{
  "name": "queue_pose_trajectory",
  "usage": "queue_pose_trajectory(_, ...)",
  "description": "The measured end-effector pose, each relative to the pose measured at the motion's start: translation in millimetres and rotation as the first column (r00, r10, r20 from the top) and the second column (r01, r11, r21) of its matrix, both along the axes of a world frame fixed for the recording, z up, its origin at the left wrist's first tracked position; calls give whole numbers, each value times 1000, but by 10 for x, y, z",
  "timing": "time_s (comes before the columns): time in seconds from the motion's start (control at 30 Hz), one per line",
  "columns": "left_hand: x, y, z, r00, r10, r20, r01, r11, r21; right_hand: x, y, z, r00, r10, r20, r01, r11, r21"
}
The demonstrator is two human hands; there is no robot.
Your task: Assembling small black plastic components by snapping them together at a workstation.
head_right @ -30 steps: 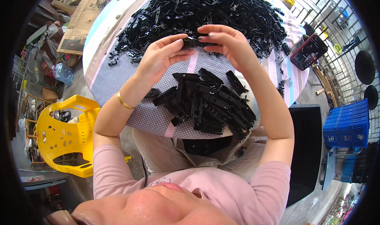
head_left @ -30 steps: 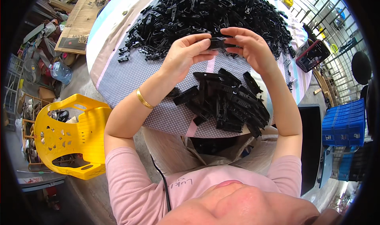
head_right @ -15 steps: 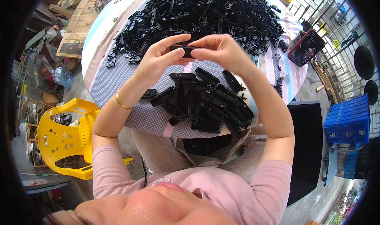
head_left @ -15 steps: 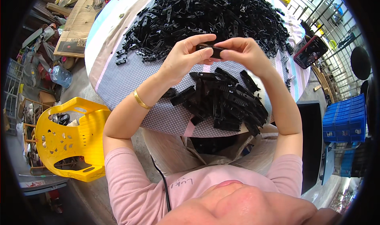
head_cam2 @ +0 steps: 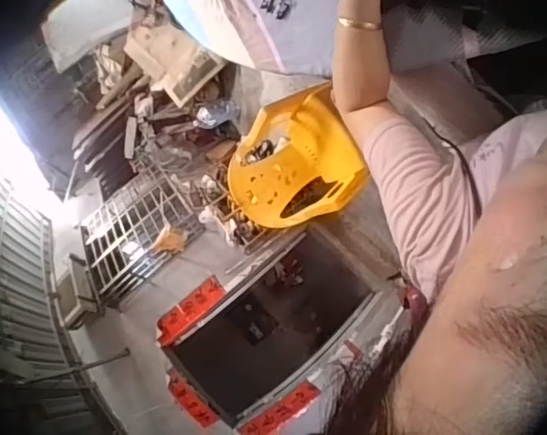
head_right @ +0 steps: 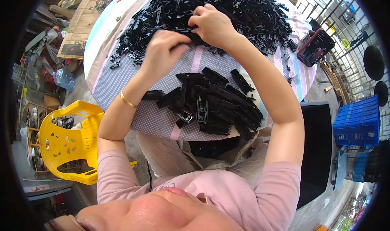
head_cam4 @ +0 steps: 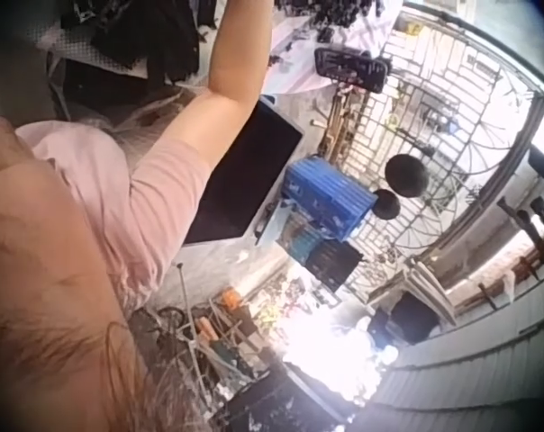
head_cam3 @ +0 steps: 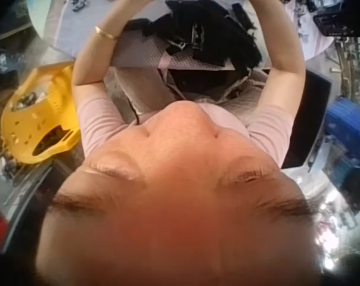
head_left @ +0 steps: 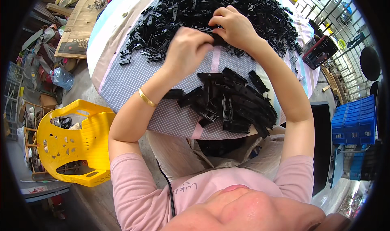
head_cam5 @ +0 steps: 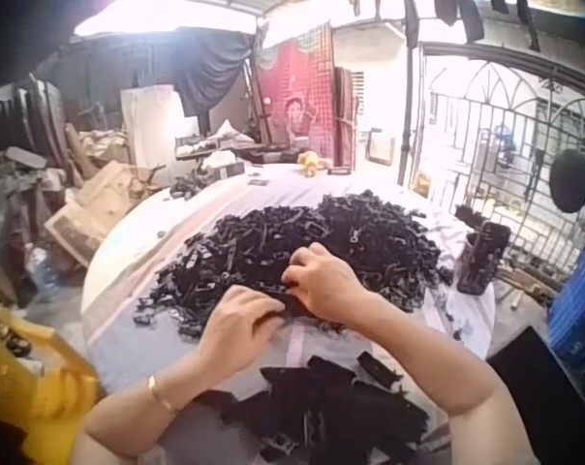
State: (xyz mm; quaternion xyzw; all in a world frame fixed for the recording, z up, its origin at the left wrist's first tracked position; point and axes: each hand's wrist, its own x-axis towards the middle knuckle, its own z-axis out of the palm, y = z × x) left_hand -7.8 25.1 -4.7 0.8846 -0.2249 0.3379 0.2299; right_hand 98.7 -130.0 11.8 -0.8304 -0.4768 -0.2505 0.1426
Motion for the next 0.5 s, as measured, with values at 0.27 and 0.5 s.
queue_pose_trajectory(0.27,116,403,-15,897,419,-140,-385,897,218,322,168,452,955,-290,66,282,954,103)
queue_pose_trajectory(0.5,247,365,-75,972,230,44,-227,972,-67,665,82,233,929,-365,53,367,929,-41)
